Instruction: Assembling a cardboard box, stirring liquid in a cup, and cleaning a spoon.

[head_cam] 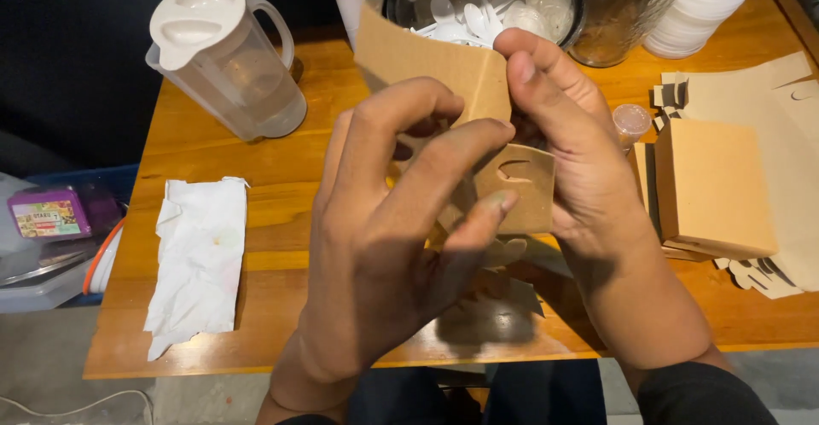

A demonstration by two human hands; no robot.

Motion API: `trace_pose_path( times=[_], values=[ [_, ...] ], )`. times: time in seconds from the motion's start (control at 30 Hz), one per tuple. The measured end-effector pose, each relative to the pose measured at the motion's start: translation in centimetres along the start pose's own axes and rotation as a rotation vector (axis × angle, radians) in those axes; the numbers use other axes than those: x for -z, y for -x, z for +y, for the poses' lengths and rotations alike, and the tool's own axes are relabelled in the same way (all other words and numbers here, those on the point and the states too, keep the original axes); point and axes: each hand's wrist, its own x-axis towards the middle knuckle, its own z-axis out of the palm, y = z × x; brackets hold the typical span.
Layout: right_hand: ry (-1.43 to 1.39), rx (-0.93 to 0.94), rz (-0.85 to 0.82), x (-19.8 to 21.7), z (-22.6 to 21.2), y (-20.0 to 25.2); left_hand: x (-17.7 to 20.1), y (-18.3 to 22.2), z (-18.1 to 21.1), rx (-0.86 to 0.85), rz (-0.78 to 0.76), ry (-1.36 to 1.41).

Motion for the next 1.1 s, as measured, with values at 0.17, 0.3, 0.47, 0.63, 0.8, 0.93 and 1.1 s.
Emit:
trace_pose_path(
  times=[0.17,0.3,0.47,0.63,0.8,0.93,1.1],
  values=[
    [-0.009,0.094,-0.222,1.3,0.0,1.2,0.9,-0.1,0.1,-0.061,0.045,0.111],
    [-0.001,0.171,-0.261,1.2,0.3,1.6,1.0,-0.1,0.3,-0.042,0.139,0.204],
    [-0.040,0.355,-0.229,0.6,0.1,2.8,0.5,0.1,1.1,-0.114,0.162,0.029],
    [0.045,0.516,-0.191,0.7,0.2,3.5,0.3,0.2,1.1,-0.062,0.176,0.058],
    [0.413,0.660,-0.085,-0.1,-0.3,3.6,-0.2,0.1,0.5,0.005,0.266,0.351],
    [0.567,0.659,-0.062,-0.6,-0.1,3.4,-0.8,-0.2,-0.2,0.159,0.311,0.236],
    [0.999,0.876,0.045,-0.8,0.2,3.3,-1.2,-0.4,-0.3,0.318,0.317,0.403]
  ],
)
